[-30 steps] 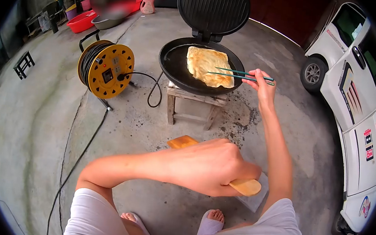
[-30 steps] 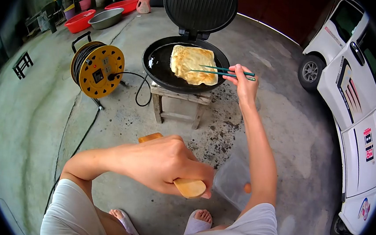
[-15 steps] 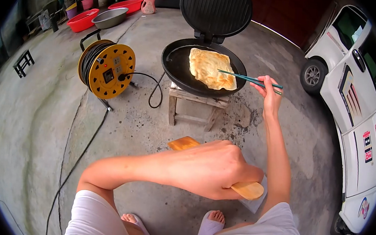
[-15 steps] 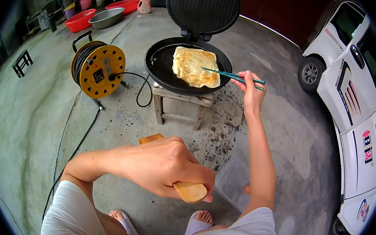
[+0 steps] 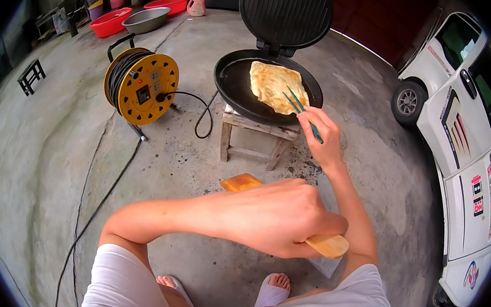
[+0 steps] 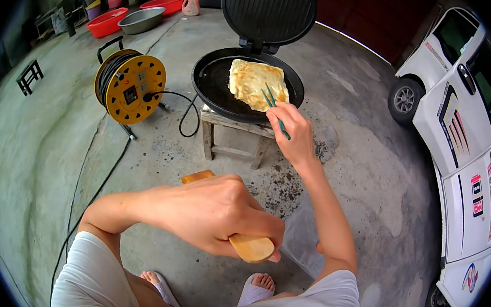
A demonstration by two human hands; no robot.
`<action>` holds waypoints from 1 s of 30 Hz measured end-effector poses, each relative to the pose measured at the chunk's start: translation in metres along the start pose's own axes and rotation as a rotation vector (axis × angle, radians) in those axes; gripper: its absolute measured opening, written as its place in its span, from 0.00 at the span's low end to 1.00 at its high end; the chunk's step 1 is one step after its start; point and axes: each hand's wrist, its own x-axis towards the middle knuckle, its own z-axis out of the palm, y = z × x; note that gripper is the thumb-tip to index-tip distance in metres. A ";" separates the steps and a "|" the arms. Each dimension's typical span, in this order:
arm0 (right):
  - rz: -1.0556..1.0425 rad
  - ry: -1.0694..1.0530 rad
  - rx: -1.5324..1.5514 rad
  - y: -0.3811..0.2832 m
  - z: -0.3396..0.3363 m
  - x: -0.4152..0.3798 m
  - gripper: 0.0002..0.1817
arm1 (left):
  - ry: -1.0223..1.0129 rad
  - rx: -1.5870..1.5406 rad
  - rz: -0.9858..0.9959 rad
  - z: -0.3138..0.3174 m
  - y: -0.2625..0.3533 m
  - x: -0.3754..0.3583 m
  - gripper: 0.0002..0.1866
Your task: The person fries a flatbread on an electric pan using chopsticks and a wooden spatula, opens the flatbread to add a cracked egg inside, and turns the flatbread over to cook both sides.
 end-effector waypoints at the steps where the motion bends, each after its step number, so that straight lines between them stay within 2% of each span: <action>1: 0.062 0.014 0.050 -0.002 -0.001 0.000 0.07 | -0.002 0.003 -0.004 -0.001 0.001 0.000 0.06; 3: 0.185 0.037 0.148 -0.004 -0.004 0.002 0.07 | 0.010 0.001 -0.001 -0.001 0.001 -0.001 0.06; 6: 0.204 -0.015 0.135 -0.008 -0.003 0.007 0.07 | 0.019 -0.003 0.010 0.000 0.001 -0.001 0.07; 10: 0.050 -0.063 0.028 -0.013 0.004 0.008 0.07 | 0.002 0.038 0.001 -0.001 0.002 0.000 0.08; 13: 0.029 -0.122 -0.071 -0.021 0.008 0.006 0.06 | 0.023 0.030 0.023 0.001 0.001 -0.002 0.09; 19: -0.141 -0.089 -0.148 -0.013 0.017 0.000 0.04 | 0.036 0.043 0.038 0.000 0.003 -0.002 0.09; 25: -0.048 -0.104 -0.103 -0.006 0.021 0.003 0.04 | 0.048 0.006 0.042 0.000 0.005 0.000 0.08; 30: -0.104 -0.104 -0.127 0.005 0.025 0.005 0.05 | 0.036 -0.008 0.031 0.000 0.004 0.001 0.08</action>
